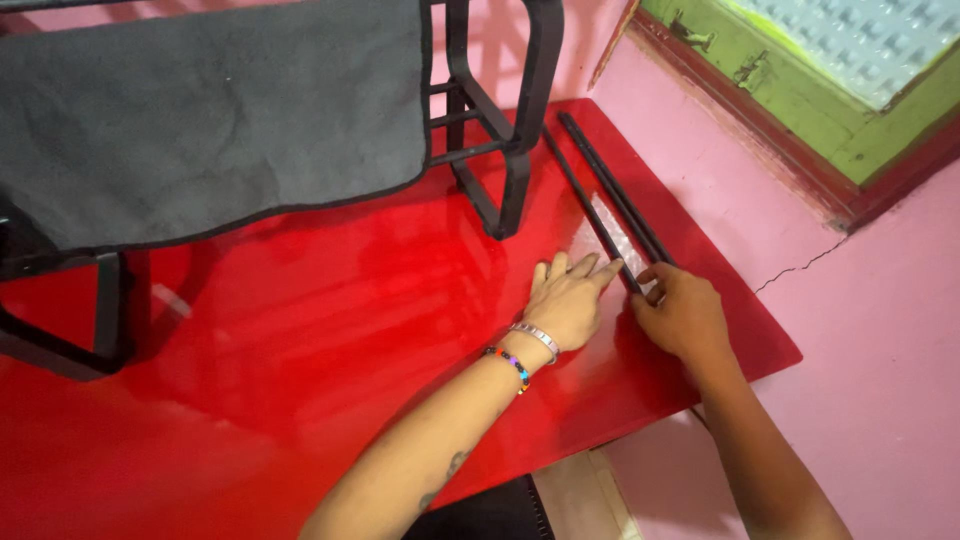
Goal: The person disassembles a black metal chair on a red table. They remove several horizontal metal rods from the chair frame one by one, place them on the table, and then remove the fabric seat cushion. The person continues to remove additional rods and sets them aside on the table.
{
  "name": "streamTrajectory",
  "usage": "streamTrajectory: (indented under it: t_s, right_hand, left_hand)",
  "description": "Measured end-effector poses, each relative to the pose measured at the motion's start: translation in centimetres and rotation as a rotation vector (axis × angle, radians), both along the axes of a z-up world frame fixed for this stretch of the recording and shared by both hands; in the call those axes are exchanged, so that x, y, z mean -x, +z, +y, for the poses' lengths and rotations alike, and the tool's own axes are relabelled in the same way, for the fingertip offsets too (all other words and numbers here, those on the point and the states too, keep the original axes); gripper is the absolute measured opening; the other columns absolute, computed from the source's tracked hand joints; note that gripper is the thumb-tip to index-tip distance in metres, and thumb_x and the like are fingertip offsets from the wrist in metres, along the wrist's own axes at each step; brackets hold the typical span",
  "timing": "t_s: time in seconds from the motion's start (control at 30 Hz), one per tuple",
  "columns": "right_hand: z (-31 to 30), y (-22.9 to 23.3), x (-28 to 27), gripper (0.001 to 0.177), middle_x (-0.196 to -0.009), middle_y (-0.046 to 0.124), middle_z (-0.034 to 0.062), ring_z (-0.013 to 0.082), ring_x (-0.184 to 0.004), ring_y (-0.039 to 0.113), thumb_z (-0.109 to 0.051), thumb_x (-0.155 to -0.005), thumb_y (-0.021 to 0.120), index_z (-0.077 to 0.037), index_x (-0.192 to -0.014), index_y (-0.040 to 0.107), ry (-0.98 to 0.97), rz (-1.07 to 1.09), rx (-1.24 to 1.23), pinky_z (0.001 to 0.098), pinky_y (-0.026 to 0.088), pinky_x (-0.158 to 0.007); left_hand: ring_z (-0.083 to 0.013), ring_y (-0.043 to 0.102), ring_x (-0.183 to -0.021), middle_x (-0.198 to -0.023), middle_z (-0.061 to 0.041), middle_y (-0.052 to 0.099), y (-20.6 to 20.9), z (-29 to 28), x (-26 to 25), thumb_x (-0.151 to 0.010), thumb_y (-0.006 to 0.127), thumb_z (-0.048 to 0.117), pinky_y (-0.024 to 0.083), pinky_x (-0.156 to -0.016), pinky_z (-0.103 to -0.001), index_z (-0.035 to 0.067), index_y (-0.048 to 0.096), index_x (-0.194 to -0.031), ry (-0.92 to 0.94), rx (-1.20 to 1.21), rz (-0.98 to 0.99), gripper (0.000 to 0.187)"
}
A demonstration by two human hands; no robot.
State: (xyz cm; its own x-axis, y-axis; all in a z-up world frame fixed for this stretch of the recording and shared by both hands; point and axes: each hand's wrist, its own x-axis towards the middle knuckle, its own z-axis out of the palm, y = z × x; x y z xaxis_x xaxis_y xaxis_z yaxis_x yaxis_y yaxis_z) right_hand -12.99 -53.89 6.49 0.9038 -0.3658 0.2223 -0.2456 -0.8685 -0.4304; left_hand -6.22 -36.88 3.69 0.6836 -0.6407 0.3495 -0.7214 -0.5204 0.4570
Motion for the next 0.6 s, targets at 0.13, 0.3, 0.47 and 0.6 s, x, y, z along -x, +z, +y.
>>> streamTrajectory:
  t_s: [0.13, 0.3, 0.47, 0.6]
  right_hand:
    - [0.3, 0.7, 1.0, 0.033, -0.082, 0.076, 0.0114, 0.0321, -0.081, 0.074, -0.023, -0.076, 0.076, -0.011, -0.107, 0.074, 0.012, 0.042, 0.027, 0.0437, 0.058, -0.075]
    - [0.4, 0.5, 1.2, 0.031, -0.087, 0.076, 0.0087, 0.0327, -0.084, 0.073, -0.028, -0.078, 0.077, -0.014, -0.105, 0.075, -0.008, 0.022, 0.097, 0.0470, 0.057, -0.074]
    - [-0.6, -0.3, 0.2, 0.024, -0.089, 0.076, 0.0096, 0.0340, -0.088, 0.073, -0.027, -0.081, 0.074, -0.014, -0.102, 0.075, -0.026, -0.012, 0.169, 0.0488, 0.057, -0.077]
    - [-1.0, -0.5, -0.1, 0.026, -0.091, 0.076, 0.0113, 0.0359, -0.088, 0.072, -0.027, -0.081, 0.075, -0.013, -0.102, 0.074, -0.040, -0.022, 0.233, 0.0503, 0.057, -0.076]
  left_hand:
    - [-0.0351, 0.047, -0.127, -0.152, -0.009, 0.052, -0.2, -1.1, -0.1, -0.080, 0.059, 0.007, 0.034, -0.102, -0.049, 0.020, 0.053, -0.147, -0.006, -0.032, 0.013, 0.069]
    - [-0.0335, 0.048, -0.129, -0.154, -0.006, 0.052, -0.5, -2.4, 0.0, -0.091, 0.060, 0.018, 0.033, -0.107, -0.049, 0.023, 0.058, -0.143, -0.014, -0.025, -0.002, 0.052]
    - [-0.0353, 0.046, -0.125, -0.153, -0.004, 0.050, -0.1, -2.4, -0.5, -0.078, 0.063, 0.014, 0.029, -0.106, -0.052, 0.021, 0.053, -0.143, -0.078, -0.089, 0.006, 0.066]
    - [-0.0310, 0.048, -0.128, -0.153, -0.003, 0.052, -0.2, -0.9, -0.7, -0.079, 0.059, 0.010, 0.032, -0.107, -0.047, 0.017, 0.048, -0.150, -0.138, -0.108, 0.024, 0.072]
